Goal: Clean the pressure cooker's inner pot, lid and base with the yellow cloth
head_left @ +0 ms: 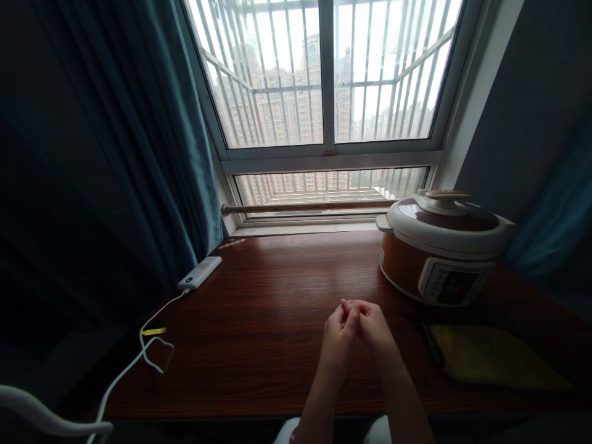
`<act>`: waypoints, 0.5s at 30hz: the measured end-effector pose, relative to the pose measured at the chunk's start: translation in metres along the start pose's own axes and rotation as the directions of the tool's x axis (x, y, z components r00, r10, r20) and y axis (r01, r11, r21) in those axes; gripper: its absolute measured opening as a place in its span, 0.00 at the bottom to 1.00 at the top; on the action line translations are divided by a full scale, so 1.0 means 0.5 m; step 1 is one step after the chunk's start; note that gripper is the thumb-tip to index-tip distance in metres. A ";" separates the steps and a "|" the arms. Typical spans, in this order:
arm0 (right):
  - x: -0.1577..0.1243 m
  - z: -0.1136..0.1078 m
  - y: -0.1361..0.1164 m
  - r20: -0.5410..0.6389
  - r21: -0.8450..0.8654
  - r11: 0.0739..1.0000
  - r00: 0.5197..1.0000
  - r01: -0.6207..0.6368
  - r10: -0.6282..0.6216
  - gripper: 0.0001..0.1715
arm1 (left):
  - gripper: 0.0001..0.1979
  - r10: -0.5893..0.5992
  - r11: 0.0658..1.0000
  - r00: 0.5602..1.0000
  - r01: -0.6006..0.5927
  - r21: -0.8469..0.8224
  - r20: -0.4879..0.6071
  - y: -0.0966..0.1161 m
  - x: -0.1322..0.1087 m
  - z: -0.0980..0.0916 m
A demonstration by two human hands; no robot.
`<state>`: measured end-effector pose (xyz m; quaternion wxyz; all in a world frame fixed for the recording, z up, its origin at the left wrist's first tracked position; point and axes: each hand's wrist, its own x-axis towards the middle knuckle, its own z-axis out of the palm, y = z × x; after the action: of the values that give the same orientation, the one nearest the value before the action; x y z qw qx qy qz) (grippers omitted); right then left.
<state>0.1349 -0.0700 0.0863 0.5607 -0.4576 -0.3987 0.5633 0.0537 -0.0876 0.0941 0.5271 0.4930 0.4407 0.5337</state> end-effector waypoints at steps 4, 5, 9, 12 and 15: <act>0.003 -0.068 0.003 -0.307 -0.537 0.842 0.941 -0.047 -0.144 0.17 | 0.24 0.053 0.954 0.999 -0.055 0.294 0.014 -0.009 -0.016 0.004; 0.001 -0.083 0.003 -0.373 -0.654 0.747 0.910 -0.119 -0.182 0.19 | 0.25 0.060 0.924 0.998 -0.058 0.378 0.009 -0.014 -0.020 0.004; 0.001 -0.140 0.007 -0.573 -0.760 0.471 0.804 -0.448 -0.159 0.36 | 0.25 -0.020 0.774 0.995 -0.046 0.632 0.098 -0.035 -0.035 0.000; 0.009 -0.178 0.013 -0.633 -0.707 0.427 0.774 -0.564 -0.027 0.43 | 0.25 -0.136 0.665 0.963 -0.085 0.742 0.232 -0.041 -0.042 -0.001; 0.015 -0.200 0.020 -0.525 -0.766 0.367 0.843 -0.528 0.116 0.40 | 0.27 -0.173 0.591 0.932 -0.161 0.790 0.320 -0.041 -0.044 0.000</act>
<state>0.2288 -0.0694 0.0498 0.1749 -0.8525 -0.4149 0.2656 0.0556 -0.1084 0.0725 0.3204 0.7658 0.5300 0.1735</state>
